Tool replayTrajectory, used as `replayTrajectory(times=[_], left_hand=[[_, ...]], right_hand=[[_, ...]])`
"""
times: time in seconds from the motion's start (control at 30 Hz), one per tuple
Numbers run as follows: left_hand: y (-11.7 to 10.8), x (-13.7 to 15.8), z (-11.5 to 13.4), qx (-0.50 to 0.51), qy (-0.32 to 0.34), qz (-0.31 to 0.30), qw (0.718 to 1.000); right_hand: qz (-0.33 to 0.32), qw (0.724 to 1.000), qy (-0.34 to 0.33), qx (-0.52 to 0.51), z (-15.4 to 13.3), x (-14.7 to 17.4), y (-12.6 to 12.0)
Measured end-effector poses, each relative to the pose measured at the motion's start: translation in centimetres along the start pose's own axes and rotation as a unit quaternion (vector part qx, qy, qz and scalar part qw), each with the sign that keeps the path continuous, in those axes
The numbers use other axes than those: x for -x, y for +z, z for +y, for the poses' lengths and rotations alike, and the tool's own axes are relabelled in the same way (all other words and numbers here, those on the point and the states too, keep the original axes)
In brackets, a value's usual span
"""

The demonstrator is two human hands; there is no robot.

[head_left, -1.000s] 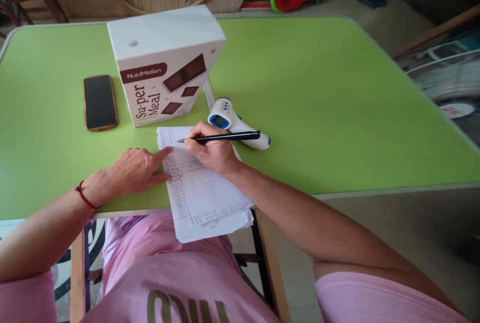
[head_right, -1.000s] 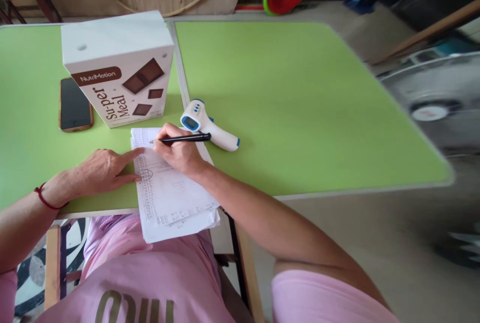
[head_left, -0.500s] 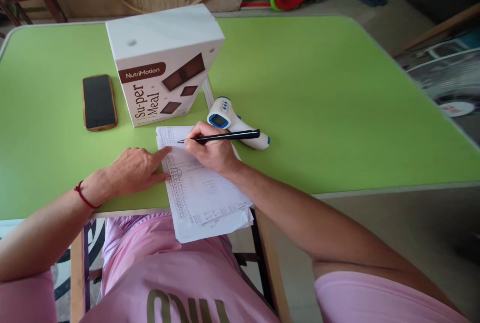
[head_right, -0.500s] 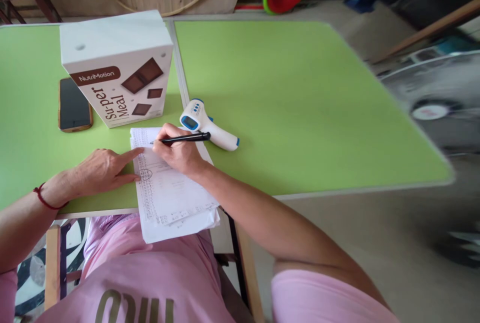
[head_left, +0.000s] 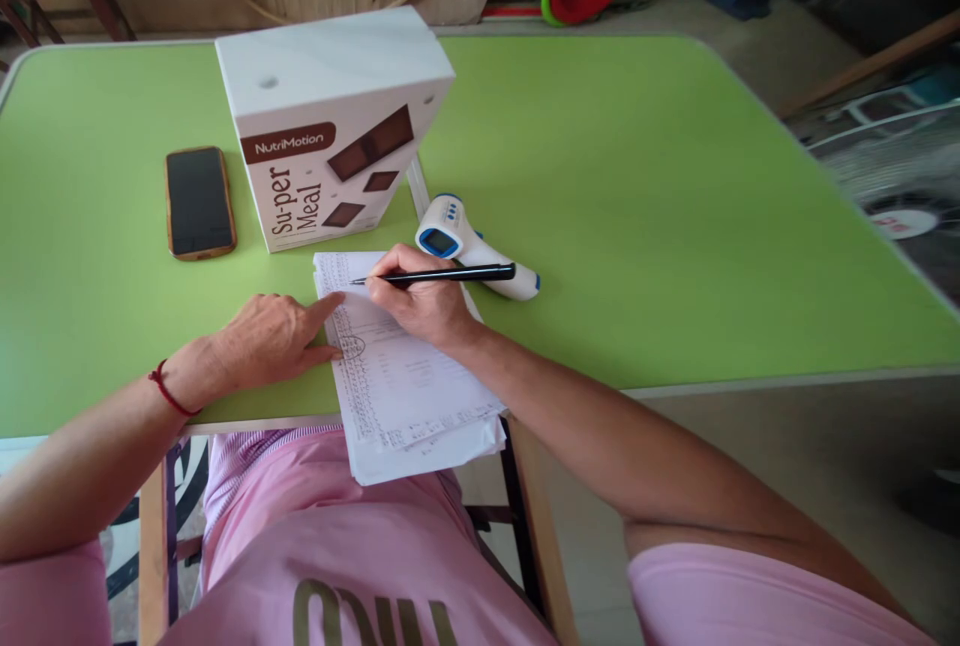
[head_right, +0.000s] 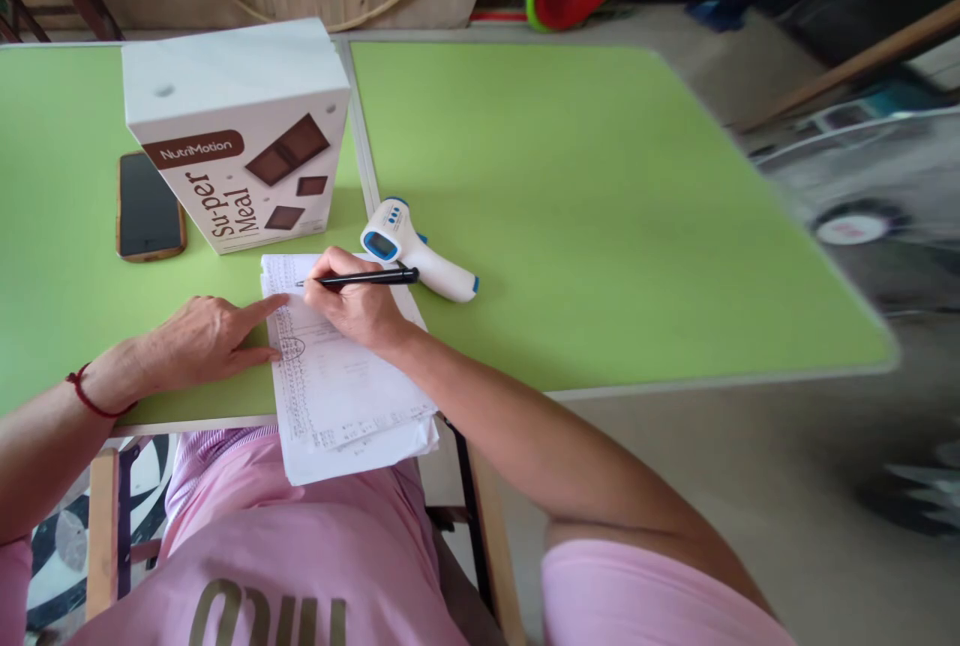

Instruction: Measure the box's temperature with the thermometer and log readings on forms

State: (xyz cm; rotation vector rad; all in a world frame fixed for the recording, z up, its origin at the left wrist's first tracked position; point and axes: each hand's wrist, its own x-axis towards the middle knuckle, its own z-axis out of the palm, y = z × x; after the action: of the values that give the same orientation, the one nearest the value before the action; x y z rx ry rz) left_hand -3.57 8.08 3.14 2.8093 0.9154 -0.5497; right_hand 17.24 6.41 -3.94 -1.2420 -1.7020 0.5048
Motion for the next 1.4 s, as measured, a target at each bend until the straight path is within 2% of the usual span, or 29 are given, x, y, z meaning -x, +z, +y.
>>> replayTrajectory(times=[0.43, 0.67, 0.87, 1.07, 1.1, 1.17, 1.3, 1.4], left_hand=[[0.0, 0.0, -0.1, 0.007, -0.004, -0.004, 1.0], [-0.1, -0.1, 0.0, 0.009, -0.009, -0.023, 1.0], [-0.1, 0.1, 0.0, 0.007, -0.011, -0.014, 1.0], [0.3, 0.1, -0.3, 0.045, -0.002, 0.034, 0.998], [0.3, 0.0, -0.6, 0.071, -0.017, 0.052, 0.996], [0.1, -0.2, -1.5, 0.133, -0.087, 0.103, 0.982], [-0.5, -0.4, -4.0, 0.203, -0.264, 0.203, 0.921], [-0.1, -0.5, -5.3, 0.234, -0.304, 0.234, 0.893]], right_hand=[[-0.006, 1.0, -0.005, 0.005, -0.1, -0.1, -0.1], [0.014, 1.0, -0.011, 0.01, 0.0, 0.0, 0.1], [0.103, 0.993, -0.046, 0.037, -0.4, 0.0, -0.6], [0.101, 0.97, -0.164, 0.147, -0.7, 0.0, -2.1], [0.097, 0.965, -0.175, 0.169, -0.6, 0.0, -2.4], [0.083, 0.953, -0.189, 0.22, -0.4, 0.1, -2.9], [0.021, 0.927, -0.204, 0.314, -0.5, 0.2, -3.6], [-0.047, 0.912, -0.223, 0.34, -0.9, 0.4, -3.7]])
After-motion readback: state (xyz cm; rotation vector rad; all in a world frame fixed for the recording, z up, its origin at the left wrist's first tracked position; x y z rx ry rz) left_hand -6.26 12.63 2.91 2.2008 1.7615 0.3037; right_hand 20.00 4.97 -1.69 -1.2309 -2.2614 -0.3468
